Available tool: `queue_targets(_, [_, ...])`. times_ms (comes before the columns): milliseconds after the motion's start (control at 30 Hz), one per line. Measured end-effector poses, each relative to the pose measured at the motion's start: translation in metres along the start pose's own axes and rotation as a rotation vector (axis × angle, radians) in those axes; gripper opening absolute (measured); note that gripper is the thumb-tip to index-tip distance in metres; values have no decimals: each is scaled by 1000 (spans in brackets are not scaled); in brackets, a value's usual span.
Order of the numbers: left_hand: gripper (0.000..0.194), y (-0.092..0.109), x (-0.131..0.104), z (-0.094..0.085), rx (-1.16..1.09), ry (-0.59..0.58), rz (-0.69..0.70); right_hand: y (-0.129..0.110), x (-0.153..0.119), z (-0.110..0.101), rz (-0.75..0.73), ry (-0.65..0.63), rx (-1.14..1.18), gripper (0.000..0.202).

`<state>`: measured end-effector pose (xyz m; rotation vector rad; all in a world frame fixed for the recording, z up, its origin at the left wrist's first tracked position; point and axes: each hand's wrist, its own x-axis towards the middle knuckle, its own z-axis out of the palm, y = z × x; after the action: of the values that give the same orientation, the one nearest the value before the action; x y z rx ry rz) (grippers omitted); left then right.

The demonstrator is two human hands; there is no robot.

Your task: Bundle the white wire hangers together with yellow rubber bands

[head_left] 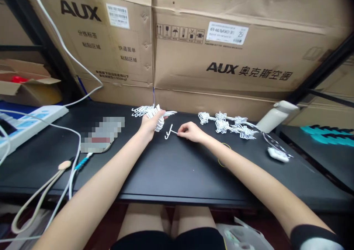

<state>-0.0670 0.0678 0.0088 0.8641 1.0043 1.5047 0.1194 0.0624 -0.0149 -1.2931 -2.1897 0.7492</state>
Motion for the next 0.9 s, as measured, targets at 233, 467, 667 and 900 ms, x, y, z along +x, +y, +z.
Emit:
queue_targets(233, [35,-7,-17,6,253,-303,-34,37,-52,-36,122,5,343,33])
queue_targets(467, [37,-11,-29,11,410,-451,-49,24,-69,-47,20,45,374,29])
queue_targets(667, [43,-13,-32,13,527,-508,2,17,-73,-45,-47,76,352,27])
queue_targets(900, [39,-13,-39,16,580,-646,40,10,-75,-35,-77,97,357,28])
